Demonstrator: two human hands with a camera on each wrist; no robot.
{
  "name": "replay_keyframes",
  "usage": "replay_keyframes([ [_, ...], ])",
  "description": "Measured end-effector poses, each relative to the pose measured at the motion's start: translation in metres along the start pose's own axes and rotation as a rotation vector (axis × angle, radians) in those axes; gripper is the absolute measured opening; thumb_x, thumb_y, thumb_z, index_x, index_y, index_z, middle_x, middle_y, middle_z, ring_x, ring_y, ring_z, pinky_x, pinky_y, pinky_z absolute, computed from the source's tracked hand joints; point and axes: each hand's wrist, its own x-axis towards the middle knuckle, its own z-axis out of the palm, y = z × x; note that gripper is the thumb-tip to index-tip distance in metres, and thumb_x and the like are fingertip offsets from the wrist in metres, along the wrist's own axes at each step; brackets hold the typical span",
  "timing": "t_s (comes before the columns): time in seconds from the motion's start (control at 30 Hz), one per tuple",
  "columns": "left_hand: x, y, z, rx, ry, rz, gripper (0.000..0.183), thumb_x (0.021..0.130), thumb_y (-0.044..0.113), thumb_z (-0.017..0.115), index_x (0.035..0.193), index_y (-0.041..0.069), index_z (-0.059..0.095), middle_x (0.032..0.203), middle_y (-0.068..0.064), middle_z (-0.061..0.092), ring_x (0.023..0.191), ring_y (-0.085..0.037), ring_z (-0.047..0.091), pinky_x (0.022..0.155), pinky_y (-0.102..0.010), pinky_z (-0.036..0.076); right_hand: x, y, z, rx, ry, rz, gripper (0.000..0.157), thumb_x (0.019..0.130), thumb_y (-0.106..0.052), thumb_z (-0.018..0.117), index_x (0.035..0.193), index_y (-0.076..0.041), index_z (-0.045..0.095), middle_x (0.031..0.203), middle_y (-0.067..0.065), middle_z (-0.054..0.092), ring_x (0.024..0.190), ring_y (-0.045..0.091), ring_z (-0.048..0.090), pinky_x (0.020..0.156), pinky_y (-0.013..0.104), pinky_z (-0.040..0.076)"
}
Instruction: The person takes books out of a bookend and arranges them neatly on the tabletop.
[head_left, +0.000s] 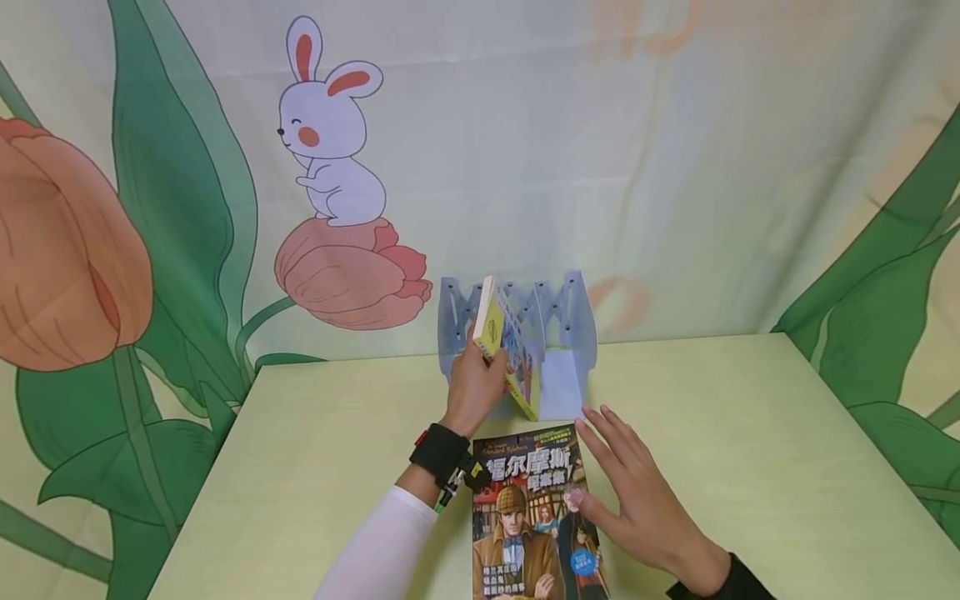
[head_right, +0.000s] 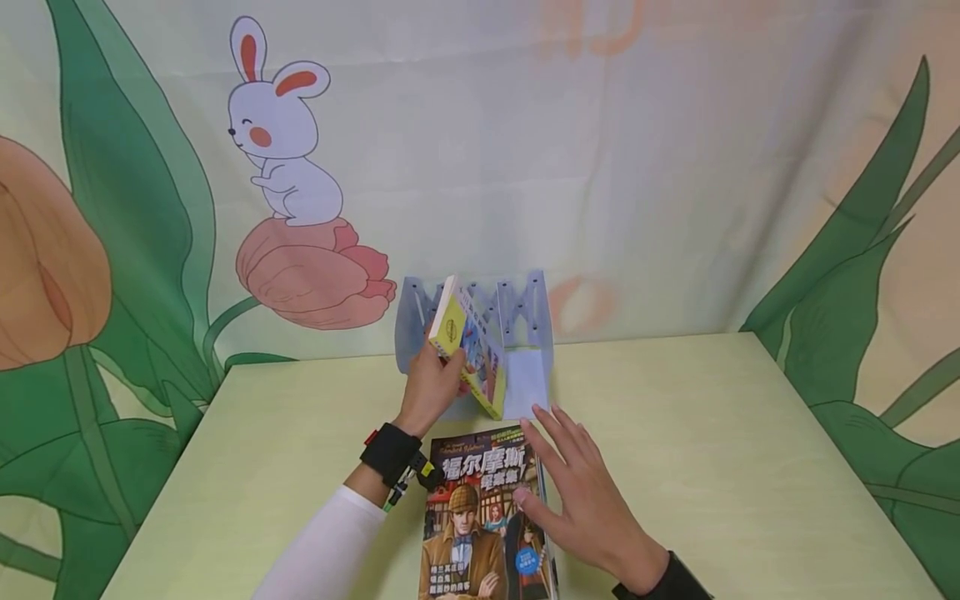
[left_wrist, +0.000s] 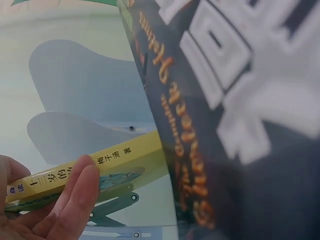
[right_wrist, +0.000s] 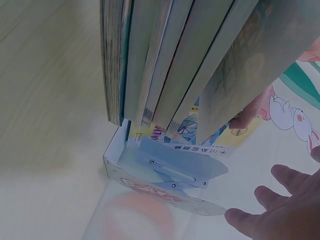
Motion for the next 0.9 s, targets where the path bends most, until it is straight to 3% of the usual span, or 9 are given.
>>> replay_keyframes([
  [0.13, -0.001, 0.0, -0.002, -0.002, -0.001, 0.009, 0.062, 0.101, 0.025, 0.045, 0.156, 0.03, 0.019, 0.089, -0.017, 0.07, 0.058, -0.034, 0.068, 0.043, -0.028, 0.048, 0.0, 0.0, 0.0, -0.004, -0.001, 0.002, 0.077, 0.091, -0.032, 0.065, 0.157, -0.022, 0.025, 0.163, 0.003, 0.025, 0.152, 0.03, 0.019, 0.113, 0.059, 0.024],
  [0.4, -0.005, 0.005, -0.006, -0.013, 0.006, 0.004, 0.056, 0.101, 0.026, 0.045, 0.153, 0.031, 0.025, 0.089, -0.017, 0.07, 0.051, -0.018, 0.064, 0.043, -0.029, 0.048, 0.002, -0.001, 0.0, 0.004, 0.001, 0.008, 0.077, 0.092, -0.032, 0.064, 0.157, -0.023, 0.025, 0.163, 0.001, 0.025, 0.152, 0.028, 0.018, 0.113, 0.061, 0.024],
  [0.63, -0.008, 0.016, -0.012, -0.021, 0.008, 0.028, 0.049, 0.102, 0.027, 0.043, 0.15, 0.024, 0.031, 0.087, -0.017, 0.069, 0.057, -0.035, 0.065, 0.044, -0.029, 0.048, 0.002, 0.0, -0.001, -0.012, 0.013, -0.001, 0.078, 0.092, -0.032, 0.064, 0.157, -0.022, 0.024, 0.163, 0.002, 0.026, 0.151, 0.03, 0.02, 0.113, 0.06, 0.024],
  [0.9, -0.012, 0.021, -0.017, -0.008, 0.023, 0.045, 0.044, 0.102, 0.03, 0.044, 0.144, 0.017, 0.041, 0.085, -0.014, 0.069, 0.057, -0.036, 0.065, 0.044, -0.029, 0.047, 0.003, -0.001, -0.002, -0.012, 0.009, 0.01, 0.077, 0.092, -0.032, 0.064, 0.157, -0.022, 0.024, 0.162, 0.002, 0.027, 0.151, 0.03, 0.02, 0.111, 0.062, 0.026],
])
